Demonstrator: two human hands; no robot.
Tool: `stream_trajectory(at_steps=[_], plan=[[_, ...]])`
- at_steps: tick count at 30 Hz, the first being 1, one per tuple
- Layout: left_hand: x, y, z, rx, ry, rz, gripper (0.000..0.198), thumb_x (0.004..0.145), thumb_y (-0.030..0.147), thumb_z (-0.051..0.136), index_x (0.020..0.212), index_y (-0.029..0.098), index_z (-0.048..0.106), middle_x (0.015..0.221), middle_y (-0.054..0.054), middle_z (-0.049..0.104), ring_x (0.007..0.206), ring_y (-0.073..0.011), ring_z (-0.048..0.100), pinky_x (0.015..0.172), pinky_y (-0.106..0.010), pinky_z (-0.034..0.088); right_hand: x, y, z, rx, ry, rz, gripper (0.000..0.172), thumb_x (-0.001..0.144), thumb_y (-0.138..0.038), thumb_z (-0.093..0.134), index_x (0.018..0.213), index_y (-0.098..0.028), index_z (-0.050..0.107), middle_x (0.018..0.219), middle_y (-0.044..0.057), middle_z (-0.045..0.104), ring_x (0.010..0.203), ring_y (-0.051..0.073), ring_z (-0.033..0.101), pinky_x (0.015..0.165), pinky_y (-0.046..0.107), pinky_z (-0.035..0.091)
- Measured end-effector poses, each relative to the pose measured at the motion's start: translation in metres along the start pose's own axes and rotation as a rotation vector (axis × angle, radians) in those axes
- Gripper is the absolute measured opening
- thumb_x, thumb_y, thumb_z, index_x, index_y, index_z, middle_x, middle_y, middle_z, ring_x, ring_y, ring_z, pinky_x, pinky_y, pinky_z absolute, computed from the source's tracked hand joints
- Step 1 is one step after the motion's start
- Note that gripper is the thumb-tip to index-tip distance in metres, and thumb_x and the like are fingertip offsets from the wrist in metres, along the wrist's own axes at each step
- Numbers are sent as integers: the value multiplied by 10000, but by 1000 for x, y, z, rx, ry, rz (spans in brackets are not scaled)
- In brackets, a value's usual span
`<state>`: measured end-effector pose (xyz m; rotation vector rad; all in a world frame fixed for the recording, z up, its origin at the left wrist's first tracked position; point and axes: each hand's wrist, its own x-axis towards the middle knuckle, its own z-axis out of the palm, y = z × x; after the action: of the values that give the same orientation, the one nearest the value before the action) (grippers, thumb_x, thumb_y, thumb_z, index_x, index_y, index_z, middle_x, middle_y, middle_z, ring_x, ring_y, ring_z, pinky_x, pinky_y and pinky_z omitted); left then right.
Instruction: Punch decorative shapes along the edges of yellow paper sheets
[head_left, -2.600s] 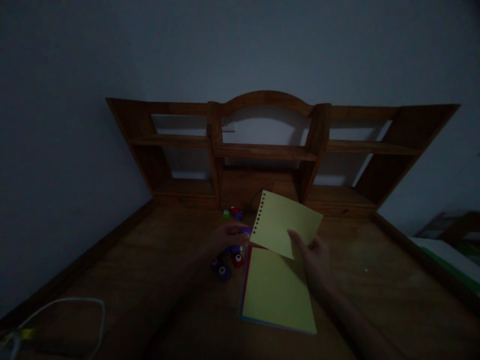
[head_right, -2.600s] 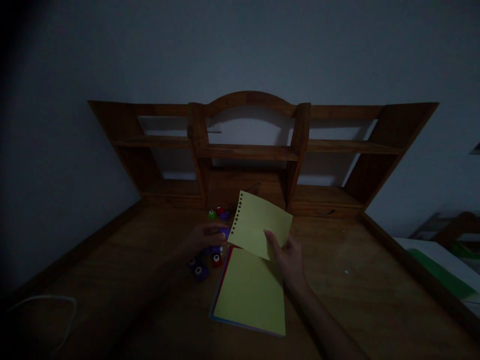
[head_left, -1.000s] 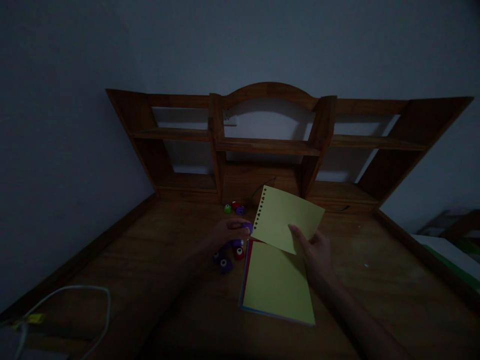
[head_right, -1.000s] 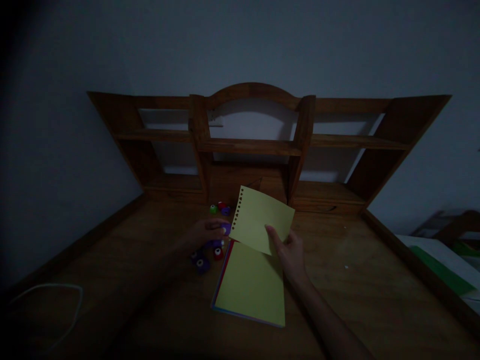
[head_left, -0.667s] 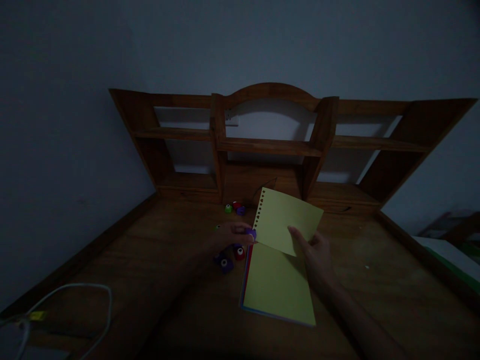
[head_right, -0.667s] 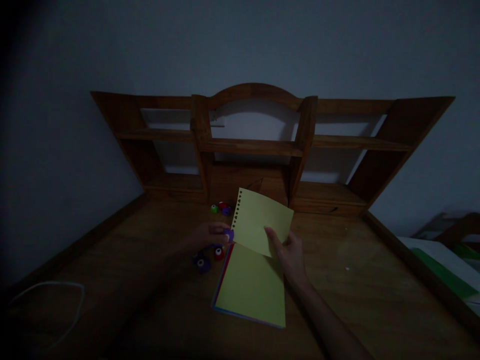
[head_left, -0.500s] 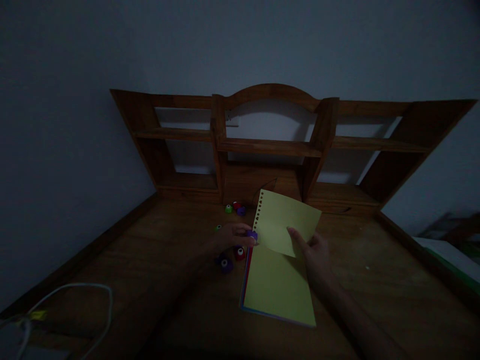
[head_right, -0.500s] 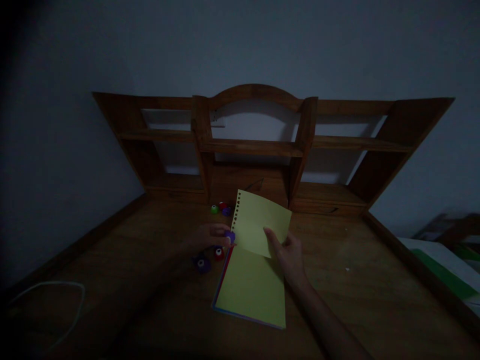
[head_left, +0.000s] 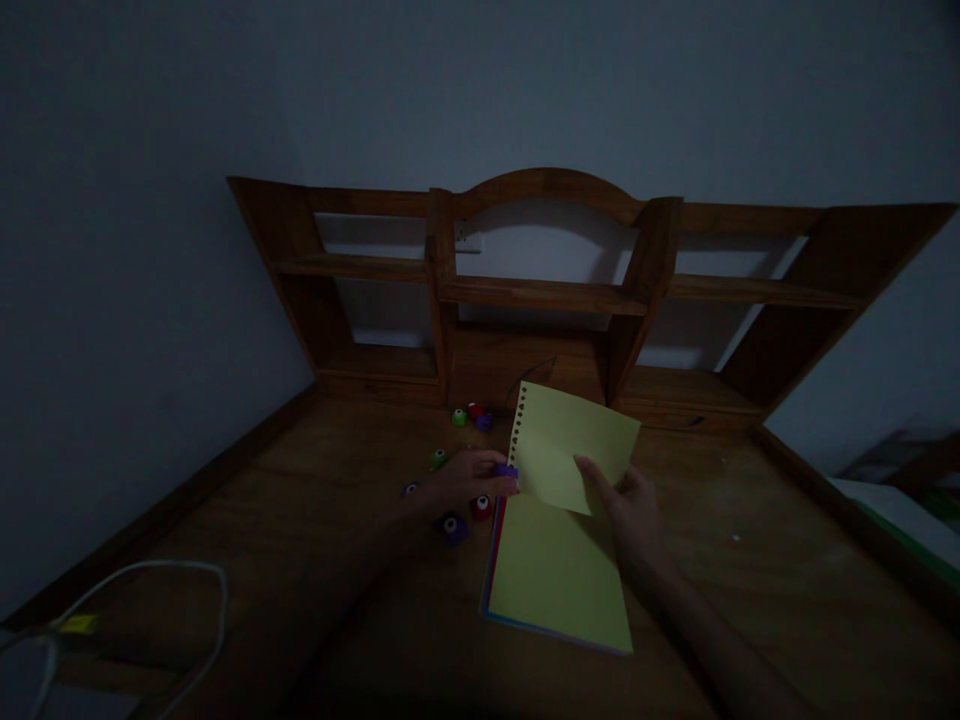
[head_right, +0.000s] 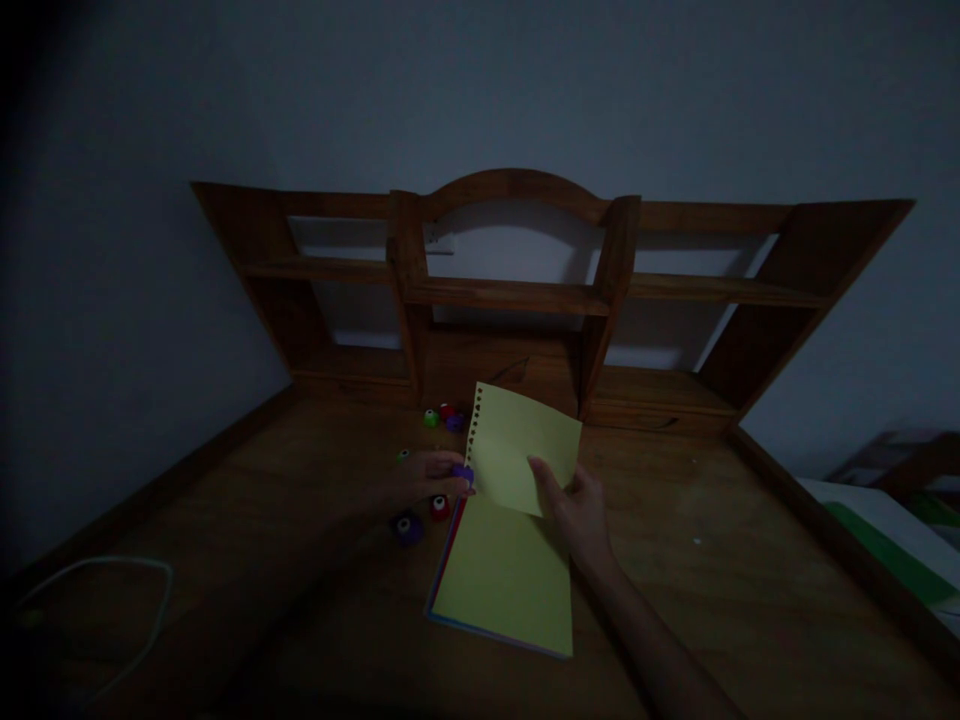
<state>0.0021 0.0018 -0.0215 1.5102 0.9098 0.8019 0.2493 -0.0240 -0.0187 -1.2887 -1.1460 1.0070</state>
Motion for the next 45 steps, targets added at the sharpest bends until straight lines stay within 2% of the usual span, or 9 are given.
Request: stream_trajectory(at_steps=[5,15,26,32,38,45], plan=[[-3,4,2,-14,29,-18,245,696,301,732,903,177,688,910,-56,712,823,-178,644,752,-270,469,1,6,-1,-26,-4,-24,418,732,-507,710,928,-138,708,915,149,746,749,320,705,576,366,556],[-4,5,5,15,71,-26,277,686,330,735,895,160,668,893,-63,710,790,-161,644,721,-260,477,4,7,-1,-84,37,-57,424,729,-507,709,907,-123,713,864,145,747,715,296,696,545,331,538],[-2,-5,5,106,90,39,297,727,356,699,938,160,627,941,-63,695,865,-183,638,754,-275,480,4,11,-1,-75,31,-72,435,735,-510,699,925,-119,710,889,139,747,739,297,699,567,342,543],[-4,-3,10,159,113,107,198,772,309,647,892,158,603,876,-48,673,808,-168,620,719,-269,467,4,11,-1,-64,22,-60,433,743,-505,693,949,-124,701,902,143,745,735,298,696,571,351,544],[-5,0,11,155,115,117,173,773,291,649,871,158,597,844,-37,662,779,-156,613,692,-256,463,3,8,-1,-51,10,-43,449,743,-510,695,957,-116,703,918,151,743,755,308,697,575,350,545],[-2,-9,9,117,105,114,282,768,366,674,952,166,599,960,-68,675,886,-187,637,786,-302,488,5,12,-2,-47,43,-47,435,736,-513,705,952,-136,704,900,140,747,740,303,698,573,351,540]])
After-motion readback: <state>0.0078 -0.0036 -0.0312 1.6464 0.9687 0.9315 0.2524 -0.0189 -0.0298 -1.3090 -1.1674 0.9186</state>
